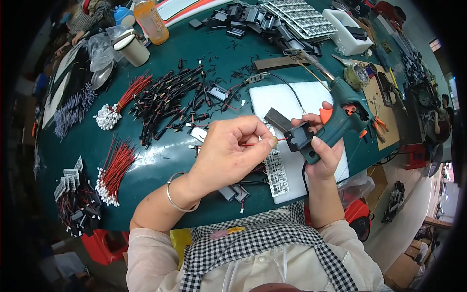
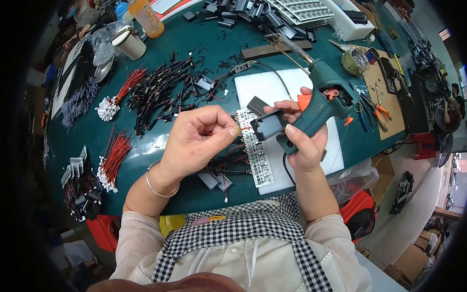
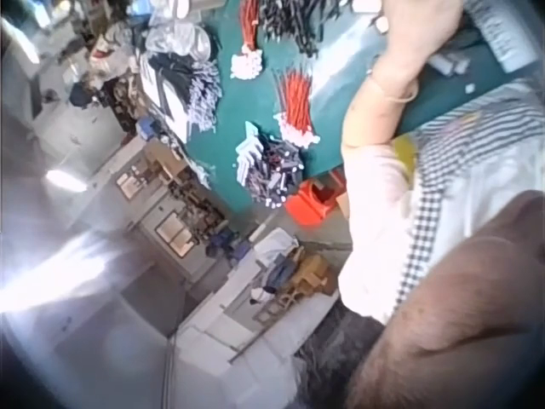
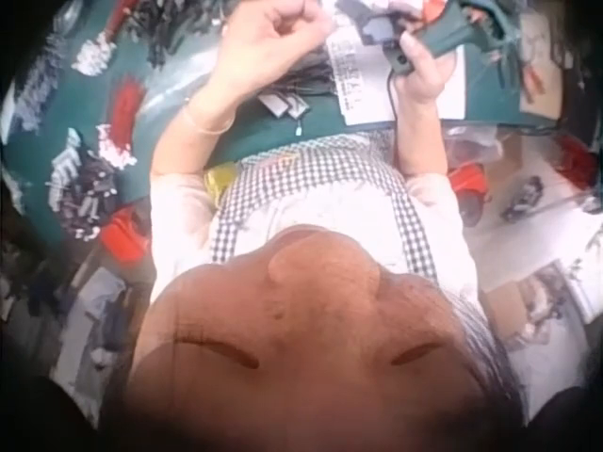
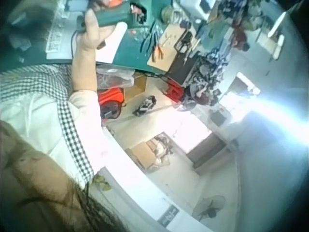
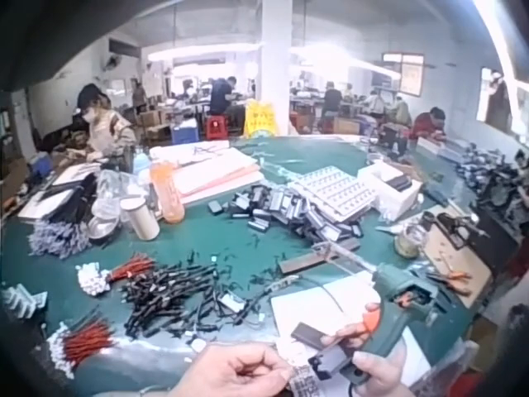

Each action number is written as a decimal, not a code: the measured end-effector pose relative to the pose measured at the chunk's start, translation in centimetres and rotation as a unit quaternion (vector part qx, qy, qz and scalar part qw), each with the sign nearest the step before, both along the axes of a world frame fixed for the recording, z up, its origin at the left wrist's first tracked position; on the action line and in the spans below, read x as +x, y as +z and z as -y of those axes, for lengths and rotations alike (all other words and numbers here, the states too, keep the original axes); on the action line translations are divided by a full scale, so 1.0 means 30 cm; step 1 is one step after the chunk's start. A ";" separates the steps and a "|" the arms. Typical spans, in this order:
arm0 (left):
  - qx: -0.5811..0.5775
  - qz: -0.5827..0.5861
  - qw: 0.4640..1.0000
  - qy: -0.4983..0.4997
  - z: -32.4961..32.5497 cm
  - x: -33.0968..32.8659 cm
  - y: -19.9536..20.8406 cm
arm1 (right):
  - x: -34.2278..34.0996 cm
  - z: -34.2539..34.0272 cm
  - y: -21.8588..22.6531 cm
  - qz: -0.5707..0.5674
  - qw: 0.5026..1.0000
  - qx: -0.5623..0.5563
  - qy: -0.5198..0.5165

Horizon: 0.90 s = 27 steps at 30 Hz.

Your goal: The person solders wires to electronic components on an LED strip at a production workbench. This is done by hand using a soldering gun, tweezers, and pliers.

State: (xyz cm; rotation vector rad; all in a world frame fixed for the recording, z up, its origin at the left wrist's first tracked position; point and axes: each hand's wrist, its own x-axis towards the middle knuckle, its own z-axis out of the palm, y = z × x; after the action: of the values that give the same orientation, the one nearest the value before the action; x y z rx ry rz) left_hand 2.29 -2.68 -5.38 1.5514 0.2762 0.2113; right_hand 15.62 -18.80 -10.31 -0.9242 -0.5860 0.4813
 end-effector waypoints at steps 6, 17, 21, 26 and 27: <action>0.017 -0.001 1.000 0.011 -0.001 0.003 -0.011 | 0.000 -0.005 -0.008 0.018 1.000 -0.005 0.003; 0.104 0.053 0.992 0.054 0.014 0.011 -0.006 | 0.000 -0.002 -0.011 0.030 0.999 -0.014 -0.012; 0.150 0.048 0.985 0.064 0.014 0.009 0.003 | 0.002 -0.003 -0.009 0.037 0.999 -0.013 -0.013; 0.165 0.064 0.983 0.057 0.009 0.018 -0.024 | 0.003 0.003 -0.011 0.053 0.997 -0.044 -0.019; 0.129 0.045 0.990 0.037 0.011 0.018 -0.015 | -0.001 0.002 -0.006 0.052 0.998 -0.043 -0.021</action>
State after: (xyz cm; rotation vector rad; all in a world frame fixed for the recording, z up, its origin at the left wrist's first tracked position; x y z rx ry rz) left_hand 2.83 -3.00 -5.82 1.7839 0.2430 0.3869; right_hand 15.60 -18.87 -10.48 -1.0463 -0.6420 0.4256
